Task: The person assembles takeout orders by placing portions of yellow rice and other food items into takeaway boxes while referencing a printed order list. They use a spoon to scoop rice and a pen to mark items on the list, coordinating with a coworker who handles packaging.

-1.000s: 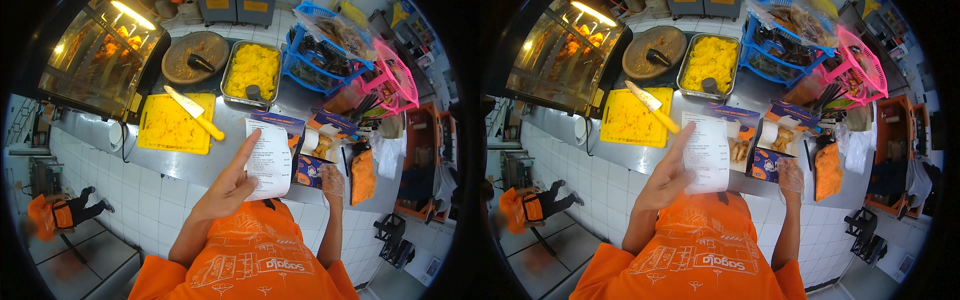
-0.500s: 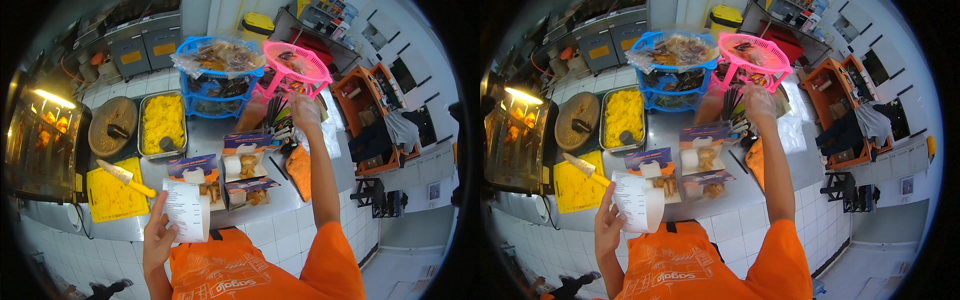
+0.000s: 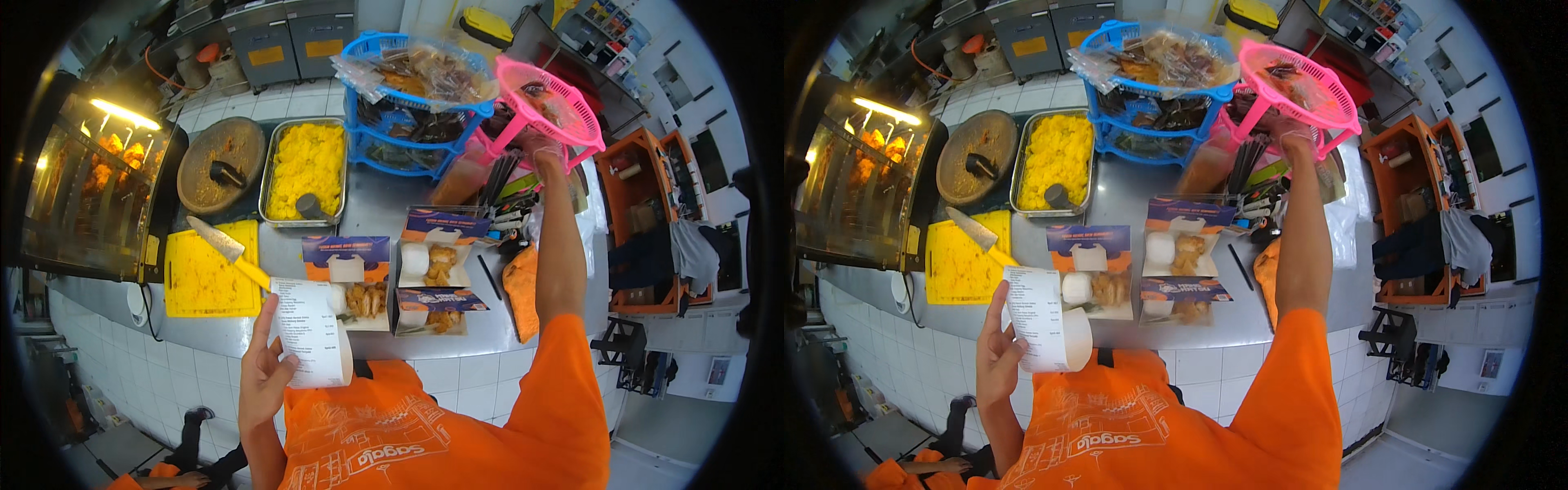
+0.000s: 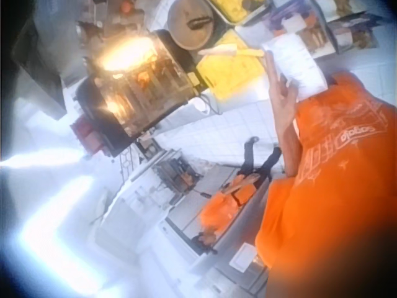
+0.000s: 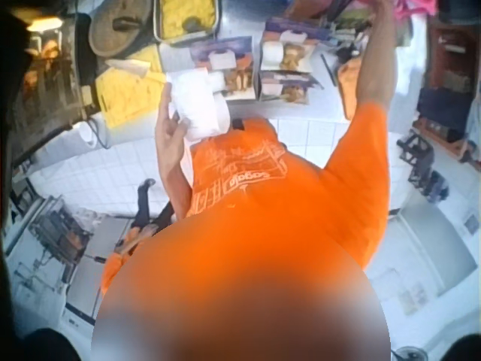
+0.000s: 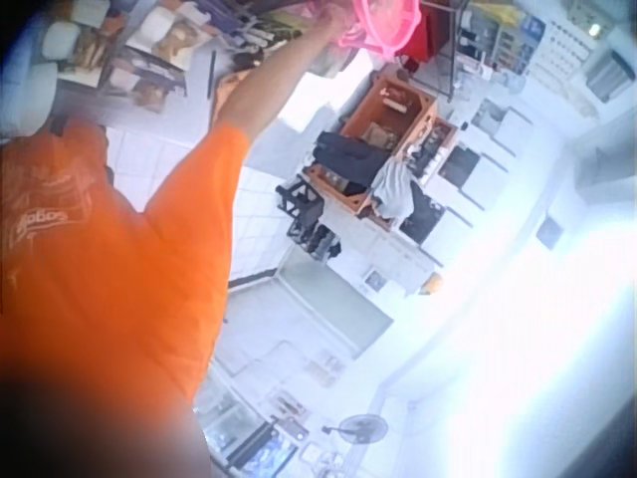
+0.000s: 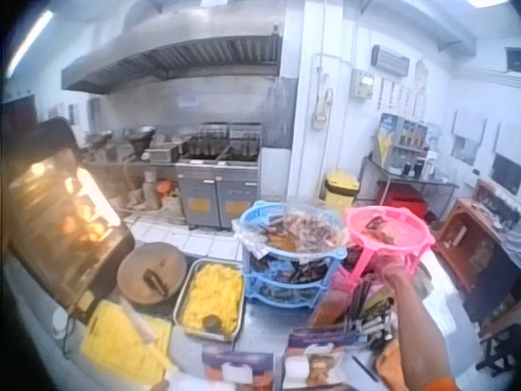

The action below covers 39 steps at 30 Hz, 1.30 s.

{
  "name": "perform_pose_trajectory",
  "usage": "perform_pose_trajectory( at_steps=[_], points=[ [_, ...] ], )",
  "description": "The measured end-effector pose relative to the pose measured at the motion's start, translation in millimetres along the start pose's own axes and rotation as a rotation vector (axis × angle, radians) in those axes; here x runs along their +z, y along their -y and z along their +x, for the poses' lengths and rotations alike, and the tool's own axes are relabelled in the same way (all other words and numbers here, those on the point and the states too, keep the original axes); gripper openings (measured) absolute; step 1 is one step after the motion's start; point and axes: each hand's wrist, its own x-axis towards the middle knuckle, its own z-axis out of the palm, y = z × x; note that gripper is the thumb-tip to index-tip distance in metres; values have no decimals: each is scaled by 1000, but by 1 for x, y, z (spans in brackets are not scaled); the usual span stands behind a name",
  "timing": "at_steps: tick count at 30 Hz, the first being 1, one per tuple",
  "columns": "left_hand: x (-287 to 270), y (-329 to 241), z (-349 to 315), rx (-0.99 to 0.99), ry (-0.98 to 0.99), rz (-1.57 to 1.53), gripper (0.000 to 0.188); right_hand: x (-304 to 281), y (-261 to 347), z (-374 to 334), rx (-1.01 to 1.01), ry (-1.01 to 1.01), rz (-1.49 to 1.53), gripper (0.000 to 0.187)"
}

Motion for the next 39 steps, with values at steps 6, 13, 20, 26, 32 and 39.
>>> perform_pose_trajectory(
  at_steps=[6, 13, 20, 26, 32, 39],
  points=[
    [-4, 1, 9, -25, -18, -61, 84, -12, -7, -61, 424, -401, 161, 46],
    [-3, 1, 22, -6, 83, -86, 85, -87, 94, -176, 203, -580, -16, 27],
    [-3, 5, 25, -6, 123, -92, 85, -14, 141, -241, 248, -110, 846, 13],
    [-3, 4, 21, -2, 183, -90, 84, 50, 180, -246, -453, 92, 75, 13],
    [6, -3, 18, 86, 266, -59, 87, 79, 229, -212, -735, 660, -229, 26],
    [3, -8, 11, 112, 235, -62, 90, 89, 235, -220, -355, 816, -92, 39]
  ],
)
